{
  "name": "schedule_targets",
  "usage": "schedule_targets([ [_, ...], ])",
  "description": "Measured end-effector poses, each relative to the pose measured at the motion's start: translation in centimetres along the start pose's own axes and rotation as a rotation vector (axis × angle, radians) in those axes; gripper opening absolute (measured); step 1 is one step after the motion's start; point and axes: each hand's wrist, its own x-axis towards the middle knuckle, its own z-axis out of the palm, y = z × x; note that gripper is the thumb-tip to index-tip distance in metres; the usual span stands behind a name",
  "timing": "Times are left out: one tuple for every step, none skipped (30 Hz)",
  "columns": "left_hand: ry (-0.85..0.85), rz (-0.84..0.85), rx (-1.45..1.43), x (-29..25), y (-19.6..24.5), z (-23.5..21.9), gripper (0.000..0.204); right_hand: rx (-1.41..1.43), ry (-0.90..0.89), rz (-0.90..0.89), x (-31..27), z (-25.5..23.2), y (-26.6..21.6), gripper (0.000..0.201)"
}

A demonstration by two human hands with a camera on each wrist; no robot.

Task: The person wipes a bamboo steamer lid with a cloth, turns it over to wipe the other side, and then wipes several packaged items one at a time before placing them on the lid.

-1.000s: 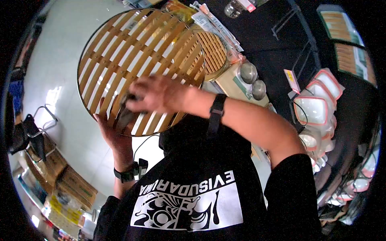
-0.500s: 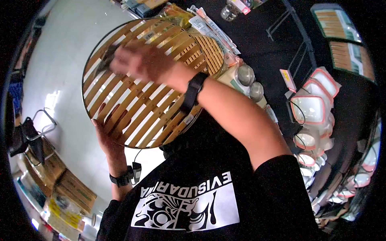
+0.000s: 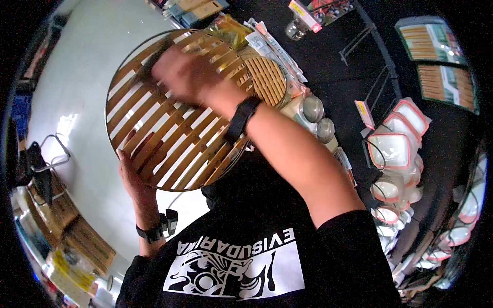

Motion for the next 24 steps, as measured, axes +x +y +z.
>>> schedule_targets([
  [0.007,0.002,0.001,-0.2,-0.1,-0.4,0.059,-0.081,-0.084,0.321,-1.8,0.2,3.4,0.013],
  [-0.003,0.028,0.021,-0.4,-0.5,-0.7,0.059,-0.151,-0.213,0.770,-3.0,-0.3,5.9,0.019],
  [-0.012,0.053,0.040,-0.5,-0.9,-1.2,0.059,-0.185,-0.367,0.931,-3.7,-1.9,7.7,0.025],
  [-0.013,0.047,0.043,-0.4,-1.2,-1.7,0.059,-0.200,-0.261,0.968,-4.3,-2.5,8.4,0.029],
  [-0.018,0.038,0.058,-0.2,-1.5,-2.1,0.059,-0.178,-0.180,0.914,-4.8,-2.4,8.9,0.036],
  [-0.021,0.034,0.066,0.0,-1.7,-2.4,0.059,-0.046,-0.156,0.827,-4.8,-2.8,7.9,0.042],
  [-0.008,0.019,0.035,0.5,-1.6,-2.6,0.058,0.080,-0.129,0.735,-4.5,-3.2,6.7,0.050],
  [-0.053,-0.020,0.039,1.0,-1.3,-3.5,0.058,0.118,-0.080,0.541,-4.3,-3.5,5.7,0.061],
  [-0.096,-0.053,0.040,1.7,-0.8,-5.0,0.058,-0.034,-0.219,0.581,-3.7,-4.3,4.2,0.067],
  [-0.099,-0.003,0.103,2.7,-0.5,-7.0,0.058,-0.010,-0.250,0.592,-3.4,-4.9,3.8,0.069],
  [-0.102,0.037,0.171,3.7,-0.1,-9.3,0.058,0.018,-0.282,0.614,-3.5,-5.5,3.5,0.071],
  [-0.071,-0.015,0.266,4.6,0.9,-11.8,0.059,0.033,-0.336,0.648,-3.8,-6.3,3.4,0.070],
  [-0.038,-0.058,0.356,5.9,1.9,-14.1,0.060,0.045,-0.388,0.671,-4.0,-7.1,3.8,0.070],
  [-0.079,-0.057,0.477,7.7,3.0,-16.8,0.058,0.146,-0.438,0.588,-4.5,-7.6,3.8,0.064],
  [-0.124,-0.057,0.600,9.4,3.7,-18.1,0.056,0.235,-0.515,0.443,-4.9,-8.1,3.3,0.046],
  [-0.247,0.014,0.640,10.4,5.1,-16.6,0.041,0.372,-0.671,0.549,-4.8,-8.6,2.6,0.043],
  [-0.374,0.086,0.676,11.4,7.0,-14.9,0.028,0.510,-0.825,0.657,-4.6,-9.1,1.7,0.040],
  [-0.391,0.029,0.703,12.4,8.4,-14.3,0.027,0.624,-0.721,0.655,-5.1,-9.2,0.7,0.039],
  [-0.581,0.008,0.781,13.8,10.1,-13.6,0.023,0.543,-0.616,0.659,-6.2,-8.2,0.1,0.044],
  [-0.580,0.065,0.858,14.8,9.9,-12.8,0.024,0.573,-0.698,0.722,-7.1,-8.0,0.2,0.046],
  [-0.575,0.123,0.936,15.5,9.8,-11.7,0.025,0.605,-0.780,0.782,-6.9,-8.2,-0.5,0.048],
  [-0.578,0.126,0.939,15.9,10.2,-10.0,0.025,0.648,-0.706,0.795,-7.6,-7.9,-0.9,0.046],
  [-0.618,0.068,1.091,16.3,10.7,-8.3,0.029,0.645,-0.700,0.792,-8.1,-7.9,-1.1,0.046],
  [-0.653,0.008,1.246,16.7,11.2,-7.1,0.033,0.645,-0.677,0.830,-8.4,-8.0,-1.2,0.045],
])
